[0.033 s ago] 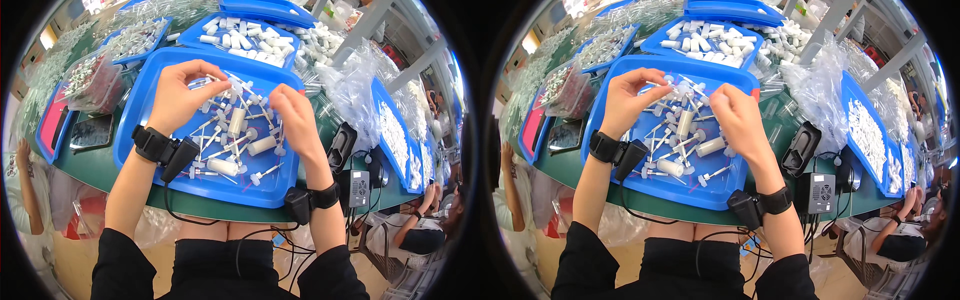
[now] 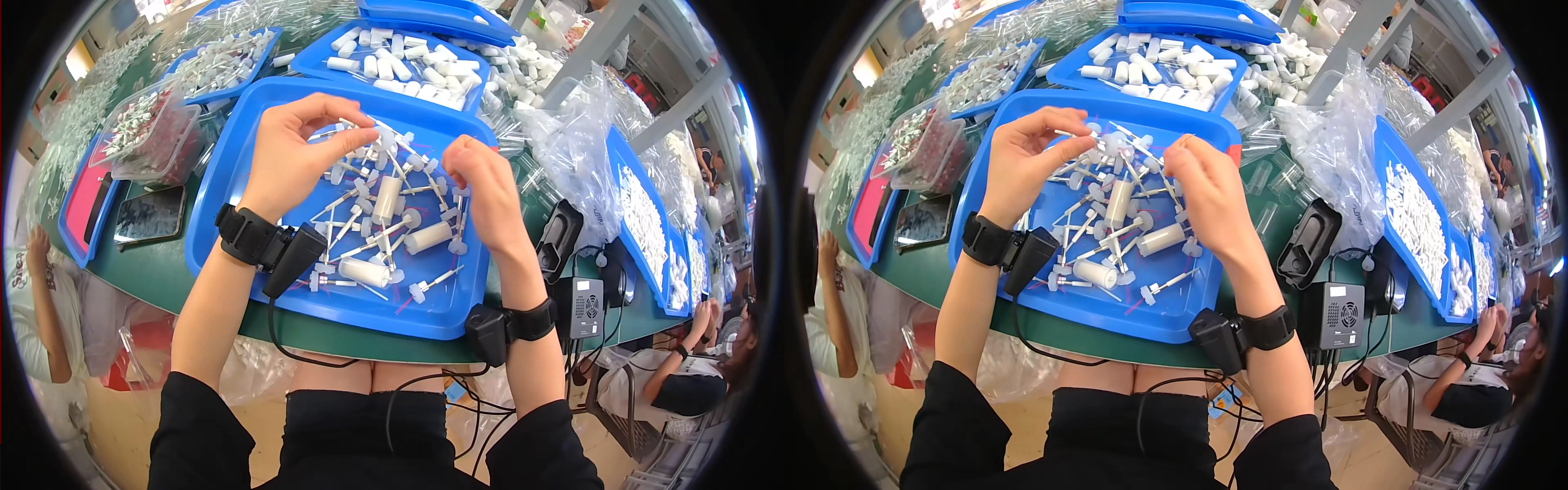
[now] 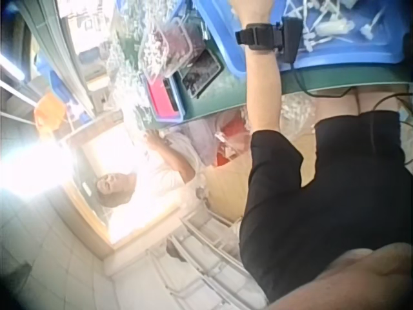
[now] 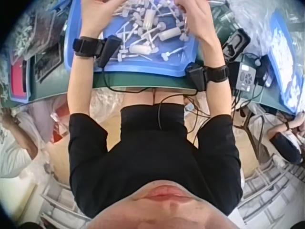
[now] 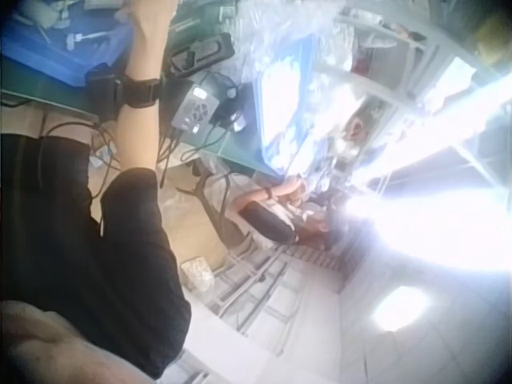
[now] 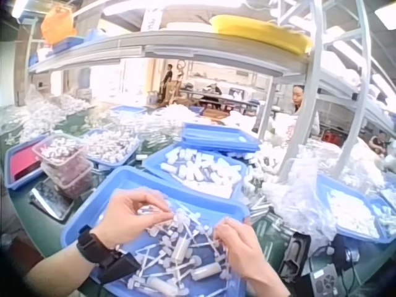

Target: The person assembles small white cylindrical components by inserting thin rods into them. They handle the parts one at a time, picking them from blue trays and placing the assembled units back into the trays. The person also moves trays and handles plastic bags containing parts during the process.

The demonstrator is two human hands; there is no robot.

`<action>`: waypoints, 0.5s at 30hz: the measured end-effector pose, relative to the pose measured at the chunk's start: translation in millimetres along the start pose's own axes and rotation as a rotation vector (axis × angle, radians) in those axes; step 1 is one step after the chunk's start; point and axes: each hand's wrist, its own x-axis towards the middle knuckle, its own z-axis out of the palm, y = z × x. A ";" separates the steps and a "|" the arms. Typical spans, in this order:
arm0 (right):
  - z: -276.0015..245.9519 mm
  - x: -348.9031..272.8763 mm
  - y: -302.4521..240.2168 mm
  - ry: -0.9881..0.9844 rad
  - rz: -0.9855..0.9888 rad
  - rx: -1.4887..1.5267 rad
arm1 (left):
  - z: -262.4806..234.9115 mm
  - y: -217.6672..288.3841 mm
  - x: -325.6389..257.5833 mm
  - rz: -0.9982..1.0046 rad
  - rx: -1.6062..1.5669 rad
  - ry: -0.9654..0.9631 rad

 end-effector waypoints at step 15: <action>0.3 -0.9 -11.2 -0.424 0.250 1.154 | -0.6 5.3 -1.1 0.088 -0.241 0.148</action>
